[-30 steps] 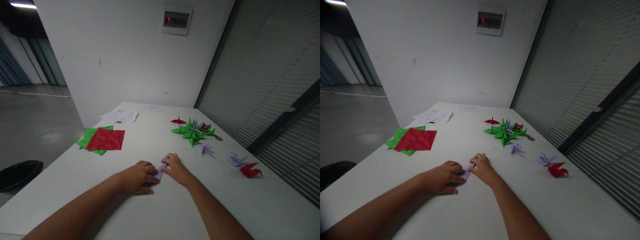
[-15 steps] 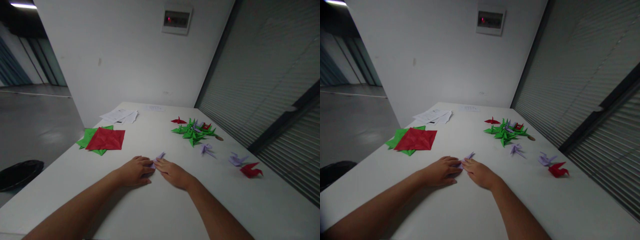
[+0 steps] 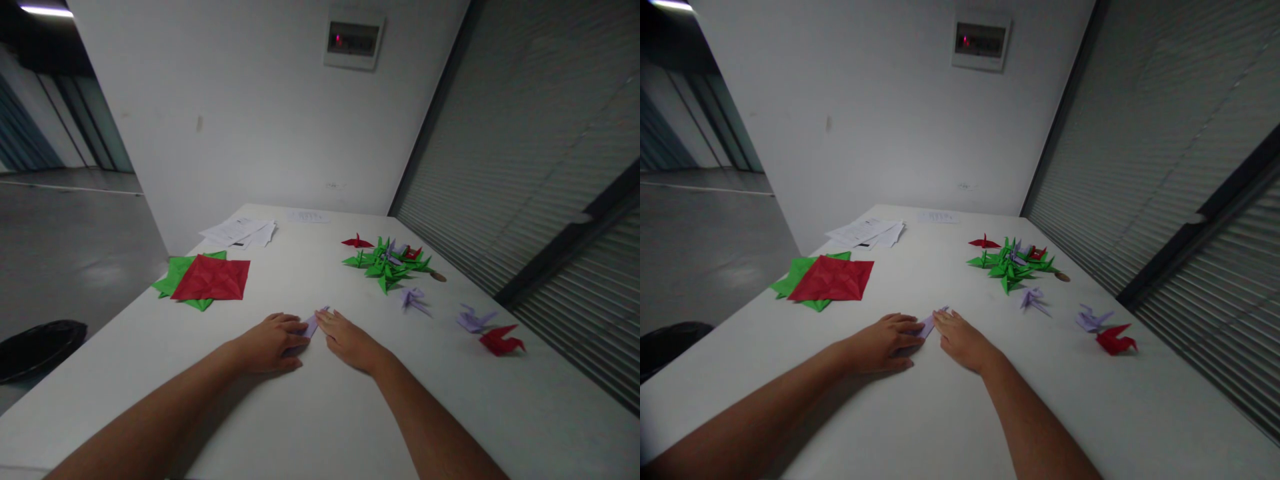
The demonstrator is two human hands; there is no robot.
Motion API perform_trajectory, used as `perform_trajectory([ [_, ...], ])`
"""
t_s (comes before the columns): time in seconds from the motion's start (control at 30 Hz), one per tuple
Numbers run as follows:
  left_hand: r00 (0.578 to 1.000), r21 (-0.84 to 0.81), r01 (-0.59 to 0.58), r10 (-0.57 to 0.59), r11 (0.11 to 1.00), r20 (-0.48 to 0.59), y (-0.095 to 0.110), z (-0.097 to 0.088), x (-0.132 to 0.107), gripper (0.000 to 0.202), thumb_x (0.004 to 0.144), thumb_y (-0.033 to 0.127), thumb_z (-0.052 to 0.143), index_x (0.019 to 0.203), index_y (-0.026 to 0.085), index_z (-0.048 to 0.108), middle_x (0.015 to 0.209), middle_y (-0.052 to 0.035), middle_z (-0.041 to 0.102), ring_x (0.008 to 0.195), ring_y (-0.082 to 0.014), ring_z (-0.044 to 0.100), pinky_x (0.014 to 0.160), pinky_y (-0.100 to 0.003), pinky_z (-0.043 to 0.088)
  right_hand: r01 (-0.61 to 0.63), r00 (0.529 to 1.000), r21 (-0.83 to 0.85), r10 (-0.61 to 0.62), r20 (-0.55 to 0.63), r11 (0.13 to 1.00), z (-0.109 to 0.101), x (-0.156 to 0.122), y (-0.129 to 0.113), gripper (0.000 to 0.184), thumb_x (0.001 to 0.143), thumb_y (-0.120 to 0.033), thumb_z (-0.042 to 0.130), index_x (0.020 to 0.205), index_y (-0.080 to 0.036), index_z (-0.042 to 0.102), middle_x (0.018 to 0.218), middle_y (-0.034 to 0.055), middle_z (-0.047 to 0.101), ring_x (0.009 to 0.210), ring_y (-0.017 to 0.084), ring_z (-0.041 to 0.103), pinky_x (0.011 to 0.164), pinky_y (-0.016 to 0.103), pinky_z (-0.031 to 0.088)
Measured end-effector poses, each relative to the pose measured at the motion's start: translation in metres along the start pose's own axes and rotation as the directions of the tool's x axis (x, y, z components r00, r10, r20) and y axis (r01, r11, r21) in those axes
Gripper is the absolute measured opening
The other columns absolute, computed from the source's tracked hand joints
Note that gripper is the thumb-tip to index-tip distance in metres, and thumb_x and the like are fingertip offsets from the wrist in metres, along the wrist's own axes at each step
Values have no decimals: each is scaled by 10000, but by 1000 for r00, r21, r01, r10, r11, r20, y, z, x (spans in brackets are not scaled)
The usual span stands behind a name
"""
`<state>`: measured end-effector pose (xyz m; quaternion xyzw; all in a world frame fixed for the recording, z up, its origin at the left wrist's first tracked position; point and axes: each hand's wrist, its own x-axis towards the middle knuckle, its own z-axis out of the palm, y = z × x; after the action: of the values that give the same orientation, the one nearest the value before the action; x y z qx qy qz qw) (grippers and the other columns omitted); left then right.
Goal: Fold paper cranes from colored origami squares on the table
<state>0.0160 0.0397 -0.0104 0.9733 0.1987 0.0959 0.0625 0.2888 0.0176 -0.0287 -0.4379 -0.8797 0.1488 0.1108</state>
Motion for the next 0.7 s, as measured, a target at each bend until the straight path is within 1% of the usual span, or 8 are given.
perform_trajectory([
  [0.2, 1000, 0, -6, 6, 1000, -12, 1, -1, 1, 512, 901, 477, 678, 1377, 293, 626, 1478, -87, 586, 1354, -350, 528, 1127, -518, 414, -90, 996, -28, 90, -23, 996, 4, 0, 10, 606, 943, -147, 427, 1547, -96, 416, 1631, 178, 352, 1532, 269, 305, 1266, 542, 225],
  [0.3, 1000, 17, -11, 11, 1000, -27, 3, -2, 0, 497, 902, 472, 675, 1363, 290, 635, 1484, -91, 576, 1349, -348, 530, 1122, -508, 418, -116, 993, -52, 115, -26, 992, 5, 0, 12, 608, 949, -162, 420, 1552, -90, 406, 1635, 175, 351, 1539, 261, 289, 1273, 526, 208],
  [0.43, 999, 37, -21, 22, 999, -42, 7, -4, 1, 448, 908, 466, 663, 1316, 280, 655, 1508, -68, 553, 1391, -351, 477, 1149, -502, 382, -138, 990, -79, 135, -37, 987, 5, 0, 12, 601, 964, -177, 393, 1561, -109, 395, 1632, 158, 365, 1536, 250, 298, 1271, 513, 207],
  [0.53, 998, 25, -37, 38, 999, -42, 11, -6, 2, 437, 921, 448, 649, 1317, 263, 644, 1452, -66, 608, 1355, -325, 505, 1149, -486, 371, -150, 988, -86, 146, -49, 985, 6, 1, 13, 594, 974, -191, 391, 1564, -122, 393, 1631, 143, 375, 1531, 249, 308, 1268, 504, 214],
  [0.6, 999, 12, -40, 41, 999, -36, 13, -6, 3, 459, 921, 438, 651, 1338, 248, 622, 1417, -75, 635, 1297, -302, 549, 1130, -460, 385, -154, 987, -96, 149, -55, 983, 6, 1, 13, 583, 980, -206, 412, 1556, -116, 408, 1624, 146, 389, 1529, 260, 312, 1266, 500, 220],
  [0.7, 999, 20, -30, 31, 999, -40, 14, -6, 4, 465, 916, 425, 659, 1339, 240, 607, 1415, -79, 637, 1270, -294, 564, 1110, -442, 393, -140, 988, -130, 130, -81, 981, 5, -1, 13, 530, 1002, -260, 462, 1513, -123, 480, 1592, 153, 442, 1507, 282, 351, 1257, 511, 229],
])
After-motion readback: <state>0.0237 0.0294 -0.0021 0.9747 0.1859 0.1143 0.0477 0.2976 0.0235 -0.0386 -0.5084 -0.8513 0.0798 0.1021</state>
